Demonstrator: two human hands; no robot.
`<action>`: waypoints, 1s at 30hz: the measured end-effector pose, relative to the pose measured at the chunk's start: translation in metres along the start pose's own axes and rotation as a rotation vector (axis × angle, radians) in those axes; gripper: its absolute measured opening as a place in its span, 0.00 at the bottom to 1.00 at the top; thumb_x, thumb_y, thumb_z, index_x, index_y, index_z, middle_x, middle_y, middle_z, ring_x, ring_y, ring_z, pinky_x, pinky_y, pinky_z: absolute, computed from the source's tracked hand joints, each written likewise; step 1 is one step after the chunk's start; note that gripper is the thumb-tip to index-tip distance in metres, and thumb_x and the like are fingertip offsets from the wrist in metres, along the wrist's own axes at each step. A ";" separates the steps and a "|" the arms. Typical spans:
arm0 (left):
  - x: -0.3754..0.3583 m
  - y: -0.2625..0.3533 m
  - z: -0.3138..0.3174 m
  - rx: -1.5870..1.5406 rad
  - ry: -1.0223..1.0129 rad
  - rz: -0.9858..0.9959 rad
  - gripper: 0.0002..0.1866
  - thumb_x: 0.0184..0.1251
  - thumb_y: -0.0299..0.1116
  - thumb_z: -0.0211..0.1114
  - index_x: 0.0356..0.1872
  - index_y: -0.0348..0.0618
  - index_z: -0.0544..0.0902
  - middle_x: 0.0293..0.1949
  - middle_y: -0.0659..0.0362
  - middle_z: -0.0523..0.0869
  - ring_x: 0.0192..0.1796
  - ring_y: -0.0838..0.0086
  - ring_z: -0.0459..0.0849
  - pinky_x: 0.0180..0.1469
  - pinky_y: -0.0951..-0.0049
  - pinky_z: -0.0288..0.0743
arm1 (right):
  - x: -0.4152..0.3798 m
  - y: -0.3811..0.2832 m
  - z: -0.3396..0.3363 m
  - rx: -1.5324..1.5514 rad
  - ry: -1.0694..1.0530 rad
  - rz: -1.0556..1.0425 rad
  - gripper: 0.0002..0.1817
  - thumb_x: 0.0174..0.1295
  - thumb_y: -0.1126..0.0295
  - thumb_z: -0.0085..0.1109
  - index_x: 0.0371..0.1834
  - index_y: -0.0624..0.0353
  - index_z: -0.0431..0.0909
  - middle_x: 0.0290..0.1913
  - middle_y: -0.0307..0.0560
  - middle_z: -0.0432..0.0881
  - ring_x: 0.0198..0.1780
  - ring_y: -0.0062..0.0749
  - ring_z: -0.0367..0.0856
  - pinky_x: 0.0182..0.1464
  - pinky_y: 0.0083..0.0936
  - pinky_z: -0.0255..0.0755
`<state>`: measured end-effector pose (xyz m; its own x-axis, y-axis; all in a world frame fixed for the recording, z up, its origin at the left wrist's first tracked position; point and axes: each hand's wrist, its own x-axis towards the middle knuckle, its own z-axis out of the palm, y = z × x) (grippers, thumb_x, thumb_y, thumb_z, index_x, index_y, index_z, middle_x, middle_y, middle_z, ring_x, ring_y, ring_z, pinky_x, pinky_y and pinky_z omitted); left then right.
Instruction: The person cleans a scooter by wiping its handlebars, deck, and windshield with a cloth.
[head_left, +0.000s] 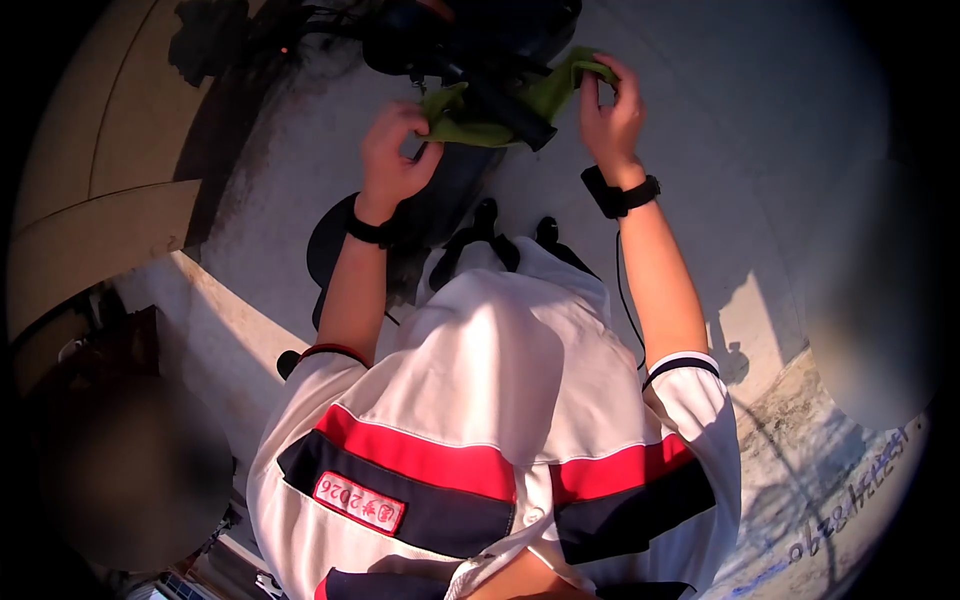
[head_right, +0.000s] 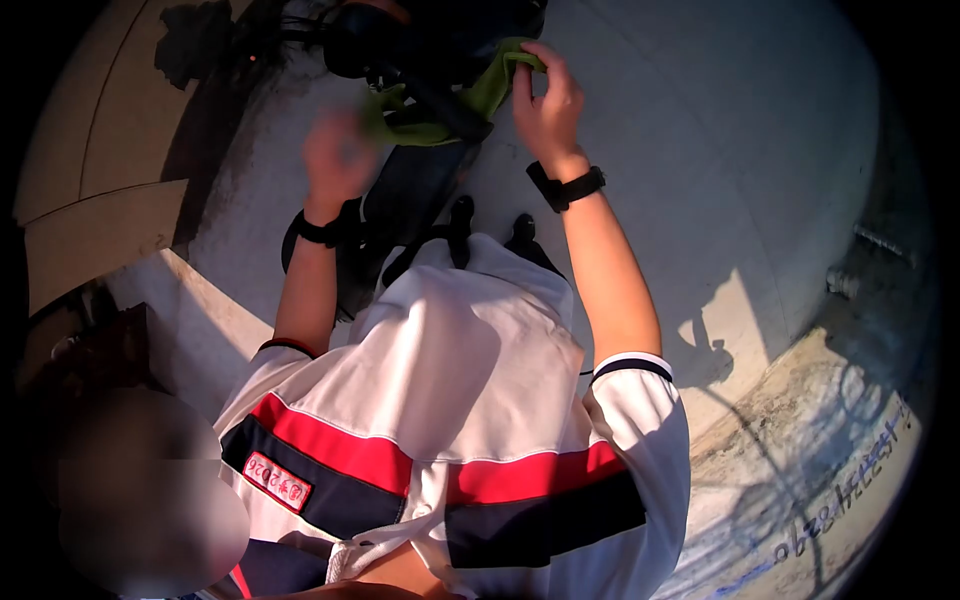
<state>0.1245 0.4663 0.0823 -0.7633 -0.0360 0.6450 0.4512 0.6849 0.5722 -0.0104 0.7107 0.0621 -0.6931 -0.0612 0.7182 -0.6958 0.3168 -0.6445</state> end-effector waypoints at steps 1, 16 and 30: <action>-0.003 0.004 -0.001 0.033 -0.034 0.030 0.12 0.46 0.18 0.69 0.32 0.39 0.76 0.34 0.51 0.81 0.37 0.53 0.82 0.40 0.66 0.76 | -0.001 0.003 -0.001 -0.015 0.014 0.019 0.14 0.62 0.79 0.62 0.51 0.61 0.78 0.44 0.53 0.87 0.42 0.45 0.88 0.45 0.30 0.81; -0.015 0.002 -0.002 -0.086 -0.008 -0.148 0.11 0.58 0.18 0.70 0.39 0.36 0.78 0.36 0.50 0.82 0.36 0.58 0.83 0.40 0.68 0.78 | 0.007 0.011 -0.007 -0.011 0.214 0.126 0.09 0.66 0.81 0.56 0.48 0.64 0.70 0.41 0.49 0.82 0.38 0.29 0.85 0.42 0.24 0.80; -0.014 -0.002 0.015 -0.214 -0.231 -0.076 0.09 0.61 0.17 0.66 0.36 0.36 0.74 0.34 0.50 0.80 0.35 0.53 0.80 0.39 0.66 0.74 | -0.011 0.037 -0.017 0.055 0.209 0.316 0.05 0.70 0.79 0.51 0.47 0.62 0.71 0.30 0.46 0.84 0.29 0.27 0.85 0.32 0.23 0.78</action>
<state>0.1272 0.4765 0.0640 -0.8722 0.1017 0.4785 0.4573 0.5170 0.7236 -0.0249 0.7392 0.0351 -0.8260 0.2271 0.5159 -0.4668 0.2374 -0.8519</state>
